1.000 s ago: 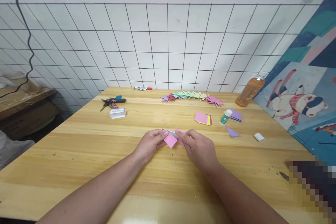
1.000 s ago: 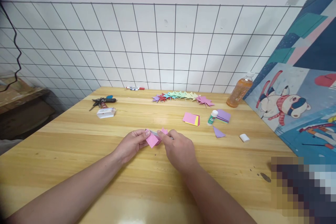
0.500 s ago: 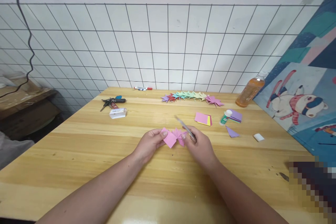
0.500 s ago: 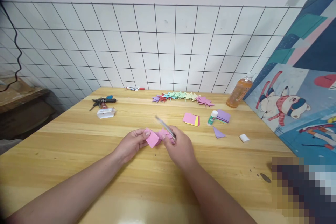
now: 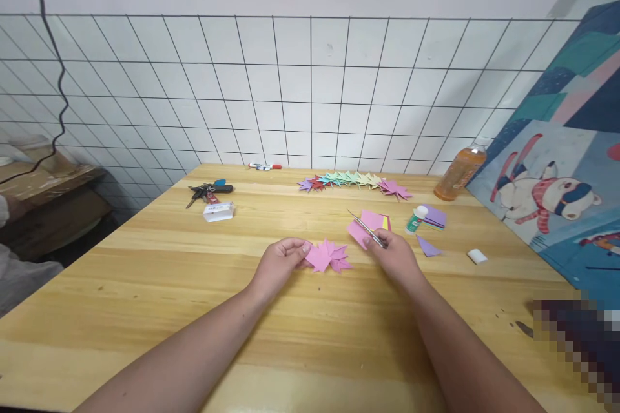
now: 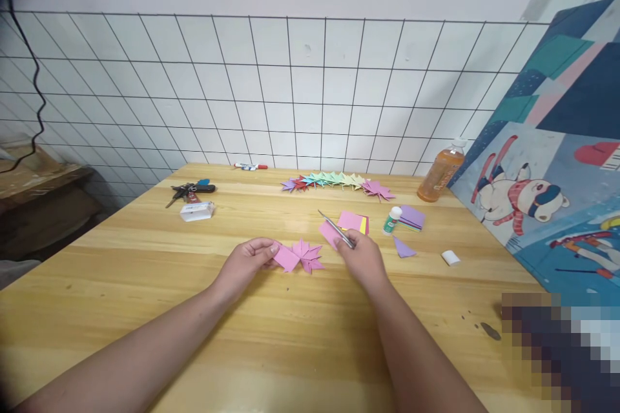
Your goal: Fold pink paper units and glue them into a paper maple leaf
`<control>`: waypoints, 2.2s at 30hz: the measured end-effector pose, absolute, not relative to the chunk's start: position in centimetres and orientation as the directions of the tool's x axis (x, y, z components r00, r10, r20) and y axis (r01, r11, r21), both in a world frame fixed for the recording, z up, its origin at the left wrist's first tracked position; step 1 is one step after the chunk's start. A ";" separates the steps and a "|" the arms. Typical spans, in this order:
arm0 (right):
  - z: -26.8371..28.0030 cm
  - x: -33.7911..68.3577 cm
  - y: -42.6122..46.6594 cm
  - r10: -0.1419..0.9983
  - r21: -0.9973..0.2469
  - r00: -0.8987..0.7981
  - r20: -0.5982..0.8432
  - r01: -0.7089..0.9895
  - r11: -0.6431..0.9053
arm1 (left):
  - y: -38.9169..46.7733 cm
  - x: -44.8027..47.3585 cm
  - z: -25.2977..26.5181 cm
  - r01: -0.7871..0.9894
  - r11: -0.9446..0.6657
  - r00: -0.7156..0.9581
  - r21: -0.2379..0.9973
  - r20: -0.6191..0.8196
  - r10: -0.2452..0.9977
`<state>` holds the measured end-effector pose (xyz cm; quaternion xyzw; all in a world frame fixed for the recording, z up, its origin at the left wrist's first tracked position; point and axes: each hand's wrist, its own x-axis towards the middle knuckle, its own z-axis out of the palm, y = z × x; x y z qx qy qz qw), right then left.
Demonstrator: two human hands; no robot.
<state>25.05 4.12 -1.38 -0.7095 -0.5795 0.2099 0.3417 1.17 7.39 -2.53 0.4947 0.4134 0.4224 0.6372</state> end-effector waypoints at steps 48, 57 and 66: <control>-2.6 19.7 3.0 0.942 -0.934 -0.148 -0.303 -0.151 -0.324 | 6.1 0.7 -2.1 0.275 -0.635 0.345 0.722 0.542 0.766; -2.4 18.8 2.8 0.985 -0.976 -0.053 -0.166 0.154 -0.156 | 5.8 1.4 -2.4 0.249 -0.285 0.503 0.926 0.128 0.855; -2.7 19.6 2.9 0.953 -0.961 -0.155 -0.261 -0.052 -0.272 | 5.9 1.5 -2.7 0.237 -0.227 0.441 0.945 0.103 0.891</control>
